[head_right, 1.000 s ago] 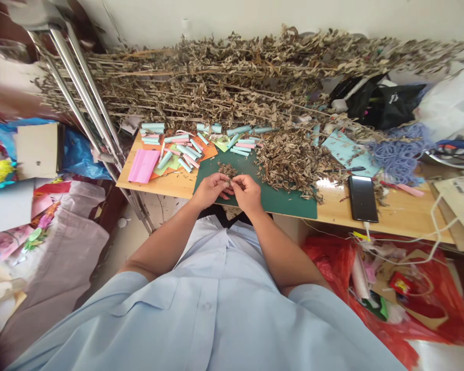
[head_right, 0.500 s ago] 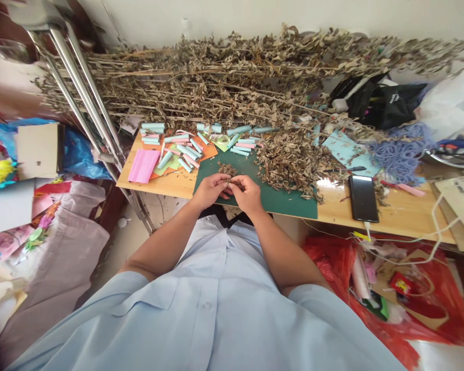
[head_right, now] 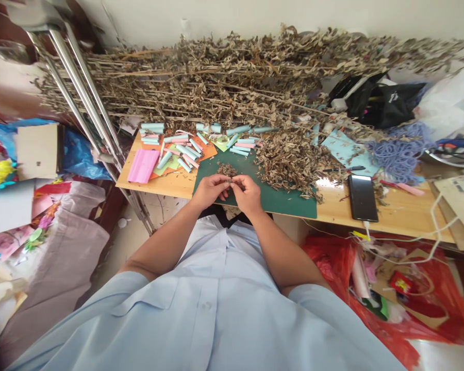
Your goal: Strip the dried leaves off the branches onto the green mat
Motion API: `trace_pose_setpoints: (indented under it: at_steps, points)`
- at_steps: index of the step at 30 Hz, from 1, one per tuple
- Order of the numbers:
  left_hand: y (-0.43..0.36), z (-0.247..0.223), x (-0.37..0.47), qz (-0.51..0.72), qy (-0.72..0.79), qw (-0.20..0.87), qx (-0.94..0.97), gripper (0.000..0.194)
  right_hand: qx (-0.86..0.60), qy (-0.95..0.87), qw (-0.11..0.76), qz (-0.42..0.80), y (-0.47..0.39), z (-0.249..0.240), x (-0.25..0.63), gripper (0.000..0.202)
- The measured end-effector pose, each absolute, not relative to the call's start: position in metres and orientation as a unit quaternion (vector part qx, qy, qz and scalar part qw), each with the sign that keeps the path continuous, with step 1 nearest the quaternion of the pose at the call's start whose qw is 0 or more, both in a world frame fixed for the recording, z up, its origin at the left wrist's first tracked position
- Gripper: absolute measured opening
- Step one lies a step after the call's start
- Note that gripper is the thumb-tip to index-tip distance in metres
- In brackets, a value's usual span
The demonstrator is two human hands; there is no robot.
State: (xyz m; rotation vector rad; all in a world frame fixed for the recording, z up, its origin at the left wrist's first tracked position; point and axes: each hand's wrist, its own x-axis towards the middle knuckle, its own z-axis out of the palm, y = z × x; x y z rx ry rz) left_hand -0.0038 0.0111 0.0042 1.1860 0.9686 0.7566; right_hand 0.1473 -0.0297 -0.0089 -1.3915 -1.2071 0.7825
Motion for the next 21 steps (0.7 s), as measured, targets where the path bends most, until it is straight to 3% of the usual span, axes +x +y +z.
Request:
trace_pose_setpoints:
  at_steps: [14,21]
  points:
    - [0.0104,-0.0044,-0.0035,0.392,0.412,0.662,0.489,0.032,-0.556,-0.541,0.544,0.318,-0.0285,-0.0167,0.1474,0.017]
    - [0.0092,-0.0015,-0.001,0.395,0.435,0.668,0.457,0.026,-0.554,-0.551,0.548,0.299,-0.0291,-0.0154,0.1479,0.017]
